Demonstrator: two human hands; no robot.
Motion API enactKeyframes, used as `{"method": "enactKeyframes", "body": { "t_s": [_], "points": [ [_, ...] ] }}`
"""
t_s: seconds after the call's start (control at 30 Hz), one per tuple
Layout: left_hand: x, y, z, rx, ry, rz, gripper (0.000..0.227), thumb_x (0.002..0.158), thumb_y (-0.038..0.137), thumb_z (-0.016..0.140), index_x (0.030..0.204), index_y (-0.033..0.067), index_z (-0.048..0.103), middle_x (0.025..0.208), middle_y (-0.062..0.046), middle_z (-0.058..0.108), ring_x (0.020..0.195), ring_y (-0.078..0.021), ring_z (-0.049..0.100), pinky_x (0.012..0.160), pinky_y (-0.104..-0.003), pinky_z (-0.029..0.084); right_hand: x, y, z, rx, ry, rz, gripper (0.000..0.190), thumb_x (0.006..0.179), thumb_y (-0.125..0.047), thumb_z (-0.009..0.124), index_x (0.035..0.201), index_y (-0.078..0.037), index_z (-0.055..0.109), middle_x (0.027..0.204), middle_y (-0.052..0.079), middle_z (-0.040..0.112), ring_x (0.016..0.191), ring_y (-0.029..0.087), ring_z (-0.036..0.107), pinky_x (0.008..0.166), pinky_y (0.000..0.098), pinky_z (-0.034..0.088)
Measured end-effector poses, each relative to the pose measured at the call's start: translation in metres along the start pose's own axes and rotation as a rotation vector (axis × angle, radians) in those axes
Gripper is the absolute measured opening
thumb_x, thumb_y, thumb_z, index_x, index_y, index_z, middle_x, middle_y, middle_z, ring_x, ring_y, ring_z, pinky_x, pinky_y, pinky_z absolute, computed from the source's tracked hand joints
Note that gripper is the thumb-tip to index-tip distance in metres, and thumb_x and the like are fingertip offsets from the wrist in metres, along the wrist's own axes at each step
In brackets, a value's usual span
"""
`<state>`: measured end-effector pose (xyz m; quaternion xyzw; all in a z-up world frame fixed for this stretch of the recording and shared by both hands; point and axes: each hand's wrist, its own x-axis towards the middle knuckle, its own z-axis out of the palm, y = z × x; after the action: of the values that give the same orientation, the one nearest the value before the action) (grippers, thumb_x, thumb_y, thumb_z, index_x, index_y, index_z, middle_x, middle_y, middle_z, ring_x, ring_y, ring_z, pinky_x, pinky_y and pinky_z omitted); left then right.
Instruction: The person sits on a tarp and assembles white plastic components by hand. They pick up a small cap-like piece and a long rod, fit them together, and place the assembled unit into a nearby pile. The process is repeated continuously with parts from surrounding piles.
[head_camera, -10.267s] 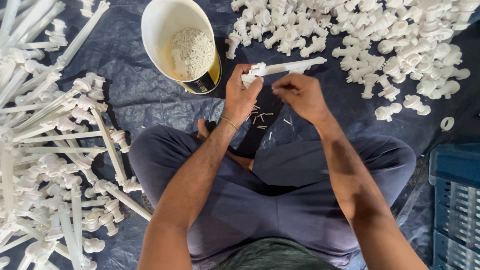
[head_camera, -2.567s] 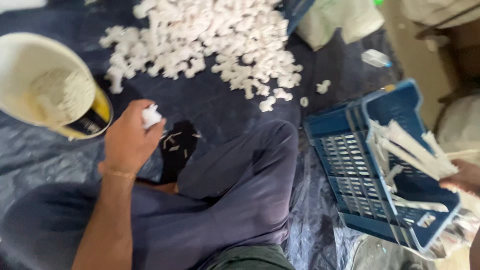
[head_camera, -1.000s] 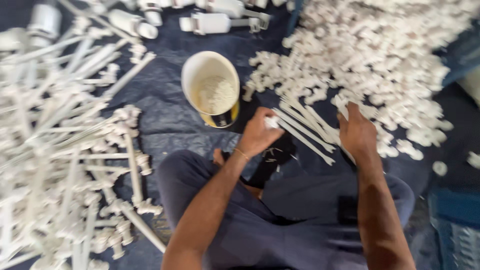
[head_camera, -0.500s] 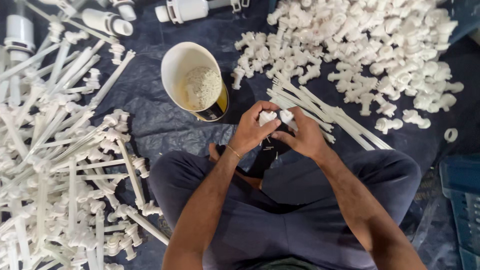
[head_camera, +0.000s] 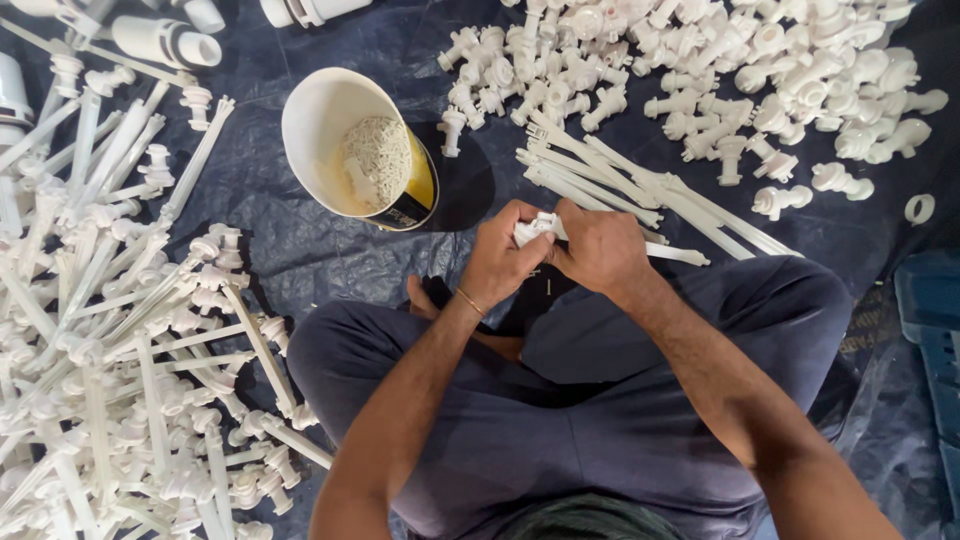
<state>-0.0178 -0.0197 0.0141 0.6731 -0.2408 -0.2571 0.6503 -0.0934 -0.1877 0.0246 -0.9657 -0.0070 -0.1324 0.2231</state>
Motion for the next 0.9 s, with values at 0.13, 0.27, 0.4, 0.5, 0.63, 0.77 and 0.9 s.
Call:
{"method": "enactKeyframes", "body": {
  "t_s": [0.13, 0.27, 0.4, 0.5, 0.63, 0.77, 0.9],
  "points": [
    [-0.003, -0.007, 0.005, -0.054, 0.013, -0.051, 0.02, 0.093, 0.013, 0.071, 0.107, -0.0013, 0.065, 0.085, -0.002, 0.071, 0.072, -0.0038, 0.063, 0.06, -0.023, 0.051, -0.001, -0.001, -0.002, -0.021, -0.048, 0.033, 0.04, 0.085, -0.041, 0.078, 0.087, -0.006, 0.058, 0.055, 0.011, 0.06, 0.052, 0.035, 0.065, 0.048, 0.0478, 0.05],
    [-0.005, -0.013, 0.008, -0.103, 0.02, -0.092, 0.018, 0.095, 0.013, 0.07, 0.105, -0.0011, 0.065, 0.079, -0.001, 0.067, 0.066, -0.0027, 0.058, 0.055, -0.022, 0.046, -0.002, -0.001, -0.004, -0.046, -0.064, 0.041, 0.042, 0.087, -0.044, 0.077, 0.085, -0.007, 0.058, 0.054, 0.011, 0.059, 0.05, 0.034, 0.065, 0.047, 0.0468, 0.05],
    [-0.006, -0.017, 0.01, -0.15, 0.026, -0.073, 0.018, 0.095, 0.013, 0.069, 0.106, -0.0009, 0.065, 0.082, 0.001, 0.067, 0.07, -0.002, 0.06, 0.057, -0.021, 0.048, -0.001, -0.002, -0.005, -0.042, -0.129, 0.067, 0.05, 0.089, -0.052, 0.077, 0.082, -0.006, 0.058, 0.05, 0.01, 0.058, 0.046, 0.031, 0.064, 0.045, 0.0448, 0.05],
    [-0.006, -0.019, 0.011, -0.219, 0.004, -0.055, 0.017, 0.098, 0.013, 0.069, 0.107, -0.0008, 0.065, 0.083, 0.002, 0.065, 0.07, -0.0017, 0.058, 0.057, -0.021, 0.046, -0.001, 0.0, -0.004, -0.056, -0.13, 0.059, 0.051, 0.087, -0.053, 0.077, 0.081, -0.006, 0.058, 0.05, 0.009, 0.058, 0.046, 0.031, 0.064, 0.045, 0.0447, 0.05],
    [-0.008, -0.02, 0.014, -0.28, 0.032, -0.206, 0.018, 0.096, 0.015, 0.068, 0.105, -0.0001, 0.065, 0.073, 0.001, 0.061, 0.054, -0.0015, 0.05, 0.044, -0.021, 0.037, -0.004, 0.002, -0.004, -0.085, -0.106, 0.055, 0.05, 0.084, -0.053, 0.079, 0.081, -0.007, 0.058, 0.052, 0.01, 0.059, 0.051, 0.034, 0.065, 0.048, 0.0463, 0.05],
    [-0.003, -0.024, 0.012, -0.232, -0.009, -0.195, 0.018, 0.096, 0.015, 0.068, 0.106, 0.0014, 0.063, 0.074, 0.001, 0.061, 0.053, -0.0015, 0.051, 0.042, -0.021, 0.039, 0.001, 0.001, -0.008, -0.05, -0.064, 0.006, 0.048, 0.084, -0.048, 0.08, 0.085, -0.006, 0.058, 0.059, 0.01, 0.062, 0.056, 0.034, 0.066, 0.049, 0.0458, 0.05],
    [0.001, -0.036, 0.012, -0.194, -0.041, -0.236, 0.019, 0.095, 0.014, 0.068, 0.108, 0.0026, 0.061, 0.076, 0.001, 0.063, 0.055, -0.0013, 0.052, 0.044, -0.02, 0.04, 0.008, -0.007, -0.02, 0.007, -0.065, -0.002, 0.048, 0.082, -0.046, 0.082, 0.092, -0.005, 0.06, 0.065, 0.013, 0.065, 0.064, 0.034, 0.069, 0.054, 0.047, 0.051]
  ]
}}
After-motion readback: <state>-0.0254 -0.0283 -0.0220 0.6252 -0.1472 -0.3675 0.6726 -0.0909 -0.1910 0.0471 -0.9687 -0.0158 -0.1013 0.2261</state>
